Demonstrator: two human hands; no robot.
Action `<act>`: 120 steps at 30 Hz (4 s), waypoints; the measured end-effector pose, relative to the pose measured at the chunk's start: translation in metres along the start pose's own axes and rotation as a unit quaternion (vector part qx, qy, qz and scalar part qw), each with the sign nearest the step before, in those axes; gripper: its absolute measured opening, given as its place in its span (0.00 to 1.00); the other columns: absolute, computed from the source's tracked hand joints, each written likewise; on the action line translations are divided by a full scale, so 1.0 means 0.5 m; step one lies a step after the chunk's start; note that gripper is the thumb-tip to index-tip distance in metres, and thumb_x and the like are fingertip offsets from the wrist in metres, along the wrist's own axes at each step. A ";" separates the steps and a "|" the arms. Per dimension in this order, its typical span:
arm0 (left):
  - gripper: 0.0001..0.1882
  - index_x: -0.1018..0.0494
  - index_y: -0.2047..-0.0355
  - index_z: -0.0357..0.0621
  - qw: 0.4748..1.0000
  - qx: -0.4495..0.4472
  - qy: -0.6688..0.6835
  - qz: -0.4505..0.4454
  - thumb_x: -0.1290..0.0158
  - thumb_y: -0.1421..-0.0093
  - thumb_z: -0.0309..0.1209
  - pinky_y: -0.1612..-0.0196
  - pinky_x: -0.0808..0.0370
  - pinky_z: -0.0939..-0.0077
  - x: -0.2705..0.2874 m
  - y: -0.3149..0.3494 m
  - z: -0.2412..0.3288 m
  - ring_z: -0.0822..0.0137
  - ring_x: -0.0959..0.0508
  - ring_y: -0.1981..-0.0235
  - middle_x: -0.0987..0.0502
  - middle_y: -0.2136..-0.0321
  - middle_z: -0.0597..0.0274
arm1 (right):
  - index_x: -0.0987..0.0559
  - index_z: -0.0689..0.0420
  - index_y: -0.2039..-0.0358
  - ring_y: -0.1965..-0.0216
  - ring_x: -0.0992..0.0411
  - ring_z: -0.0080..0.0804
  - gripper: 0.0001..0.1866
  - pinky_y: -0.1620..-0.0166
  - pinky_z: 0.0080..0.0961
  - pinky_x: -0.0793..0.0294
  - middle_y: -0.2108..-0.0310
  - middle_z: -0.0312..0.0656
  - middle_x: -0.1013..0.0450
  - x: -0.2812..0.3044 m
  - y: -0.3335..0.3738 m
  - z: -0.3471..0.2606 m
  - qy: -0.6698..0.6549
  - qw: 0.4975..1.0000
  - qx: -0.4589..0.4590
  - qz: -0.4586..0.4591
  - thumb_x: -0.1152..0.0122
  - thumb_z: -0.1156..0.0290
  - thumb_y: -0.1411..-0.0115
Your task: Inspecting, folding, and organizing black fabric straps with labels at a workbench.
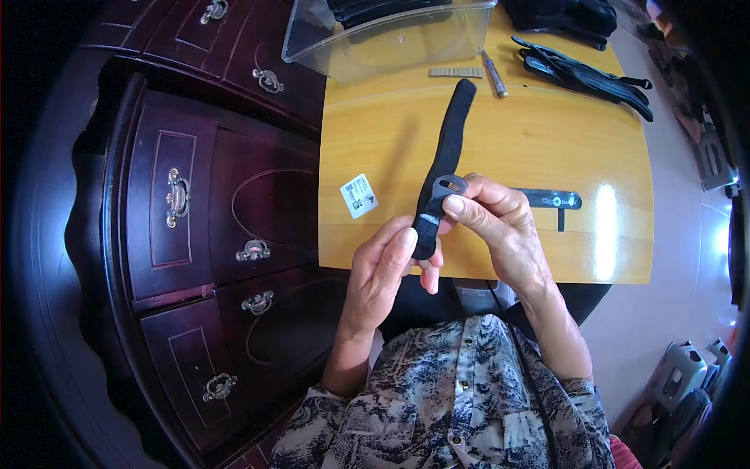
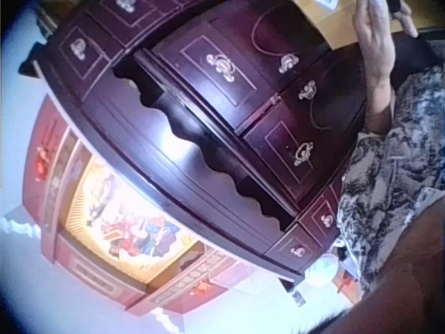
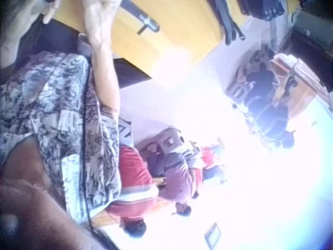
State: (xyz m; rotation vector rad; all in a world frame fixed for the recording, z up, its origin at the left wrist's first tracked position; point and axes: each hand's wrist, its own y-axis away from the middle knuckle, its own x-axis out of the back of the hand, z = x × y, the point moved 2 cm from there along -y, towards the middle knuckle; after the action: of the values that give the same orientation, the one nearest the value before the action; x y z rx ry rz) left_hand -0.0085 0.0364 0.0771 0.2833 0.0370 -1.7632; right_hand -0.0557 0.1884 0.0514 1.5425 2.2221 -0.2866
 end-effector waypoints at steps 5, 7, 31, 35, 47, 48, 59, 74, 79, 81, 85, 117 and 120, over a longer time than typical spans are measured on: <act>0.21 0.34 0.56 0.30 0.999 0.019 0.044 -0.019 0.65 0.31 0.40 0.73 0.30 0.81 0.010 -0.003 -0.008 0.72 0.29 0.78 0.29 0.72 0.58 | 0.22 0.58 0.71 0.68 0.30 0.18 0.08 0.58 0.19 0.32 0.75 0.34 0.26 0.002 -0.002 0.004 -0.009 1.000 -0.012 0.004 0.41 0.66 0.41; 0.21 0.34 0.57 0.31 0.996 0.028 0.078 -0.033 0.65 0.31 0.40 0.73 0.30 0.81 0.013 -0.003 -0.012 0.71 0.30 0.78 0.29 0.71 0.57 | 0.22 0.58 0.71 0.68 0.30 0.19 0.08 0.58 0.18 0.32 0.76 0.33 0.26 0.000 -0.003 0.007 -0.047 0.999 -0.024 0.003 0.41 0.66 0.41; 0.10 0.30 0.65 0.36 0.984 0.111 0.121 -0.068 0.54 0.36 0.32 0.81 0.39 0.85 0.012 0.019 -0.003 0.80 0.34 0.84 0.32 0.82 0.70 | 0.35 0.58 0.72 0.85 0.39 0.16 0.09 0.78 0.16 0.36 0.75 0.37 0.31 -0.068 0.048 -0.078 -0.099 0.986 -0.045 -0.123 0.51 0.70 0.35; 0.12 0.30 0.64 0.37 0.974 -0.022 0.018 -0.224 0.52 0.37 0.35 0.79 0.35 0.81 0.034 0.045 0.027 0.74 0.29 0.83 0.29 0.80 0.64 | 0.36 0.59 0.70 0.73 0.40 0.20 0.08 0.68 0.17 0.37 0.75 0.32 0.39 -0.090 0.064 -0.126 0.019 0.976 -0.009 -0.218 0.53 0.71 0.34; 0.16 0.36 0.74 0.38 0.998 0.060 -0.003 0.016 0.60 0.33 0.36 0.82 0.44 0.86 -0.011 0.033 0.018 0.81 0.40 0.87 0.38 0.85 0.70 | 0.37 0.54 0.79 0.82 0.46 0.11 0.11 0.82 0.10 0.51 0.78 0.34 0.33 -0.059 -0.058 -0.113 -0.082 0.969 -0.207 -0.111 0.51 0.71 0.40; 0.16 0.36 0.73 0.39 0.997 0.048 0.020 0.049 0.60 0.33 0.37 0.82 0.44 0.86 -0.006 0.036 0.009 0.81 0.40 0.87 0.37 0.84 0.70 | 0.37 0.54 0.79 0.82 0.46 0.11 0.11 0.82 0.10 0.51 0.78 0.34 0.33 -0.063 -0.060 -0.109 -0.079 0.968 -0.209 -0.112 0.51 0.71 0.40; 0.19 0.33 0.66 0.36 0.987 -0.109 0.003 0.115 0.57 0.35 0.43 0.77 0.38 0.86 0.023 0.035 -0.015 0.79 0.35 0.82 0.34 0.80 0.69 | 0.31 0.58 0.67 0.76 0.33 0.28 0.27 0.74 0.24 0.32 0.64 0.39 0.34 -0.120 -0.032 -0.100 0.431 0.858 0.272 -0.061 0.29 0.52 0.56; 0.18 0.34 0.79 0.34 0.966 -0.023 0.231 -0.115 0.57 0.38 0.36 0.86 0.39 0.83 0.018 0.062 0.033 0.75 0.35 0.89 0.34 0.88 0.62 | 0.23 0.61 0.81 0.81 0.27 0.23 0.23 0.77 0.24 0.32 0.86 0.36 0.28 -0.099 0.011 -0.131 0.200 0.943 -0.091 -0.250 0.49 0.56 0.37; 0.22 0.38 0.86 0.34 0.945 -0.075 0.305 -0.090 0.57 0.38 0.37 0.96 0.42 0.79 0.005 0.033 0.042 0.72 0.40 0.97 0.37 0.93 0.61 | 0.39 0.55 0.96 0.86 0.39 0.18 0.31 0.80 0.14 0.42 0.88 0.34 0.34 -0.123 0.020 -0.107 -0.074 0.979 -0.161 -0.102 0.49 0.58 0.36; 0.23 0.38 0.87 0.35 0.934 -0.099 0.327 -0.104 0.57 0.38 0.37 0.96 0.42 0.79 0.001 0.027 0.046 0.71 0.40 0.97 0.37 0.94 0.60 | 0.38 0.54 0.96 0.87 0.42 0.17 0.31 0.80 0.14 0.45 0.89 0.33 0.36 -0.130 0.019 -0.099 -0.109 0.978 -0.156 -0.088 0.49 0.59 0.36; 0.24 0.38 0.89 0.36 0.913 -0.137 0.369 -0.109 0.58 0.39 0.37 0.96 0.43 0.79 -0.002 0.018 0.043 0.71 0.39 0.98 0.37 0.95 0.59 | 0.37 0.51 0.96 0.87 0.49 0.14 0.29 0.81 0.17 0.51 0.91 0.29 0.42 -0.131 0.014 -0.078 -0.193 0.965 -0.168 -0.053 0.49 0.62 0.36; 0.09 0.36 0.62 0.35 0.986 -0.167 0.027 0.008 0.55 0.41 0.27 0.67 0.29 0.77 0.098 0.049 0.093 0.71 0.27 0.73 0.28 0.72 0.57 | 0.32 0.56 0.86 0.82 0.47 0.14 0.25 0.79 0.15 0.48 0.87 0.27 0.43 -0.141 -0.031 -0.061 0.101 0.993 0.001 -0.059 0.53 0.57 0.34; 0.08 0.35 0.62 0.34 0.982 -0.184 0.014 0.025 0.54 0.41 0.24 0.66 0.28 0.77 0.103 0.056 0.102 0.72 0.27 0.73 0.28 0.71 0.57 | 0.31 0.57 0.85 0.81 0.45 0.15 0.24 0.77 0.15 0.46 0.86 0.28 0.42 -0.139 -0.033 -0.051 0.121 0.991 -0.025 -0.055 0.54 0.59 0.34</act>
State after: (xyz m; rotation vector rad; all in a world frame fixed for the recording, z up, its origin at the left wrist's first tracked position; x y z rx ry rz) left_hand 0.0003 -0.0280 0.1195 0.0381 0.3694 -1.6641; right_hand -0.0561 0.1339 0.1044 1.4997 2.4855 -0.0781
